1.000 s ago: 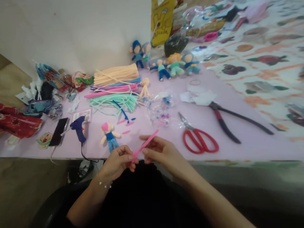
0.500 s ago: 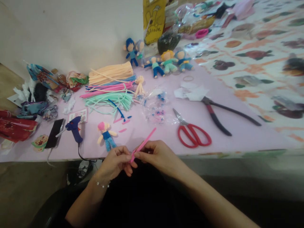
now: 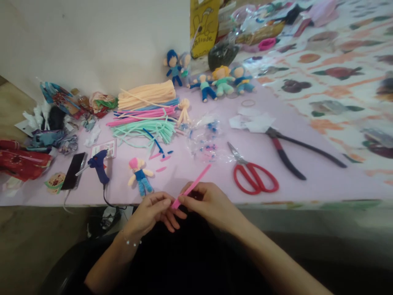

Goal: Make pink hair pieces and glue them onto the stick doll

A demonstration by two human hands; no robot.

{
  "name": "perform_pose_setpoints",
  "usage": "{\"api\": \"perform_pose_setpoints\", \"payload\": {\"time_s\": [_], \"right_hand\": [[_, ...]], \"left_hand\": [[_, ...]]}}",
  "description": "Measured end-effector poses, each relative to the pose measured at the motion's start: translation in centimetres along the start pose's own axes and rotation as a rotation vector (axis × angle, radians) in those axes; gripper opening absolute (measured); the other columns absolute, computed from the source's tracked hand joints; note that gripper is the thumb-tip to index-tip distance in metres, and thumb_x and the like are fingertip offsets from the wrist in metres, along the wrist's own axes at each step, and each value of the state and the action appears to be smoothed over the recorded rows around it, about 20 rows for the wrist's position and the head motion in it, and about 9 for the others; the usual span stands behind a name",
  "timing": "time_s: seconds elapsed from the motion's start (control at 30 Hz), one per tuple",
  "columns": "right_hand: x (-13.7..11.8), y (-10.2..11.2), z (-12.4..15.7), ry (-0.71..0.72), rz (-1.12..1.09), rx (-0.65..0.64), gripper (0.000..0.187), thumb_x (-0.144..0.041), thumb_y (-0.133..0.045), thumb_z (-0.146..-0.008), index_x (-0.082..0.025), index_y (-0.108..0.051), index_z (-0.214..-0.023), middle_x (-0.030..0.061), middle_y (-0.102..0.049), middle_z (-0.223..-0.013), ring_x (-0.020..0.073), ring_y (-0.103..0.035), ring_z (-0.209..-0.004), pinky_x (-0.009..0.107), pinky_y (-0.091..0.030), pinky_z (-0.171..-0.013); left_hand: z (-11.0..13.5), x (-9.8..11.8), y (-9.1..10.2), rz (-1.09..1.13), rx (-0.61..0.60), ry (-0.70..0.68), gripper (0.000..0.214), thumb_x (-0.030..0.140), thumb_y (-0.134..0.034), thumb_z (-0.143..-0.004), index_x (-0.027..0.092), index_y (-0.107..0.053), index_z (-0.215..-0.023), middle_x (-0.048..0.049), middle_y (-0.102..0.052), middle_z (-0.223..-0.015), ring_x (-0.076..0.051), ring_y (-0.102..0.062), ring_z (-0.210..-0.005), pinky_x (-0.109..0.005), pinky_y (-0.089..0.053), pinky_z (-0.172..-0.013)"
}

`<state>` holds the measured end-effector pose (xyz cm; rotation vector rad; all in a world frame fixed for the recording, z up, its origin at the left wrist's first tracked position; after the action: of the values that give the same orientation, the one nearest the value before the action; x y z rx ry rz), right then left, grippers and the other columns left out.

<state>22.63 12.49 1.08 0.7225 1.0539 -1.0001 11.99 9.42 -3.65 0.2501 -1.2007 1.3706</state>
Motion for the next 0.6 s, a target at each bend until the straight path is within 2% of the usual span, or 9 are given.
{"api": "perform_pose_setpoints", "payload": {"time_s": [0.07,0.17,0.23,0.33,0.4,0.5,0.57,0.6], "right_hand": [[0.2,0.5,0.0,-0.012,-0.011,0.047,0.041,-0.057,-0.078,-0.057,-0.019,-0.065,-0.060,-0.0010,-0.057,-0.056,0.0131,-0.050,-0.055,0.029,-0.040,-0.056],[0.3,1.1,-0.2,0.006,-0.004,0.108,0.043,-0.061,-0.076,-0.059,-0.020,-0.064,-0.061,0.0002,-0.057,-0.057,0.0139,-0.050,-0.055,0.029,-0.041,-0.055],[0.3,1.6,-0.2,0.032,0.012,0.153,0.045,-0.064,-0.075,-0.059,-0.021,-0.063,-0.060,-0.0001,-0.056,-0.056,0.0142,-0.050,-0.054,0.030,-0.042,-0.055],[0.0,3.3,0.0,0.102,0.002,0.287,0.050,-0.070,-0.075,-0.058,-0.022,-0.061,-0.056,0.0014,-0.056,-0.058,0.0158,-0.052,-0.056,0.031,-0.043,-0.056],[-0.5,4.7,0.6,0.160,-0.047,0.387,0.050,-0.071,-0.075,-0.059,-0.023,-0.061,-0.055,0.0032,-0.057,-0.063,0.0176,-0.053,-0.061,0.033,-0.044,-0.057],[-1.1,7.0,1.6,0.197,-0.178,0.512,0.041,-0.064,-0.080,-0.059,-0.026,-0.066,-0.061,0.0039,-0.057,-0.069,0.0181,-0.050,-0.060,0.035,-0.044,-0.056],[-1.3,8.2,2.2,0.200,-0.237,0.563,0.035,-0.059,-0.083,-0.058,-0.028,-0.067,-0.062,0.0039,-0.057,-0.071,0.0176,-0.048,-0.059,0.036,-0.044,-0.054],[-1.4,8.6,2.3,0.198,-0.236,0.569,0.034,-0.058,-0.084,-0.057,-0.028,-0.067,-0.061,0.0041,-0.056,-0.072,0.0176,-0.048,-0.059,0.036,-0.044,-0.054]], "left_hand": [[0.2,0.1,-0.3,-0.049,-0.006,-0.016,0.055,0.061,-0.081,-0.062,0.013,-0.065,-0.083,-0.0092,-0.076,-0.076,-0.015,-0.068,-0.055,-0.023,-0.051,-0.050],[0.6,0.4,-0.3,-0.170,0.018,-0.041,0.050,0.051,-0.086,-0.060,0.013,-0.069,-0.086,-0.0051,-0.072,-0.071,-0.012,-0.063,-0.056,-0.025,-0.050,-0.057],[0.8,0.7,0.0,-0.286,0.062,-0.064,0.038,0.041,-0.086,-0.064,0.013,-0.071,-0.084,-0.0027,-0.070,-0.068,-0.011,-0.060,-0.058,-0.026,-0.048,-0.061],[1.2,1.5,0.1,-0.478,0.097,-0.108,0.016,0.029,-0.080,-0.071,0.015,-0.074,-0.078,-0.0028,-0.072,-0.073,-0.013,-0.062,-0.066,-0.027,-0.049,-0.069],[1.4,2.0,-0.4,-0.612,0.057,-0.143,0.006,0.023,-0.076,-0.075,0.018,-0.075,-0.075,-0.0029,-0.073,-0.075,-0.015,-0.063,-0.070,-0.028,-0.049,-0.071],[1.8,2.5,-2.1,-0.774,-0.101,-0.232,0.006,0.018,-0.073,-0.077,0.020,-0.076,-0.074,-0.0040,-0.072,-0.079,-0.017,-0.065,-0.076,-0.029,-0.050,-0.077],[2.2,2.7,-2.9,-0.803,-0.160,-0.284,0.006,0.020,-0.074,-0.076,0.022,-0.078,-0.080,-0.0068,-0.073,-0.094,-0.018,-0.065,-0.082,-0.030,-0.050,-0.080],[2.4,2.9,-2.9,-0.788,-0.147,-0.299,0.009,0.023,-0.075,-0.076,0.022,-0.079,-0.084,-0.0082,-0.072,-0.103,-0.018,-0.065,-0.083,-0.029,-0.051,-0.078]]}}
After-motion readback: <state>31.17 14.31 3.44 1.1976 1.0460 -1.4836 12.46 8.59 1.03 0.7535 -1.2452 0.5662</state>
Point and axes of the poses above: each hand's wrist, its own z-axis away from the middle knuckle, its own y-axis out of the back of the hand, x = y × z, the point moved 9 cm from there along -z, towards the middle knuckle
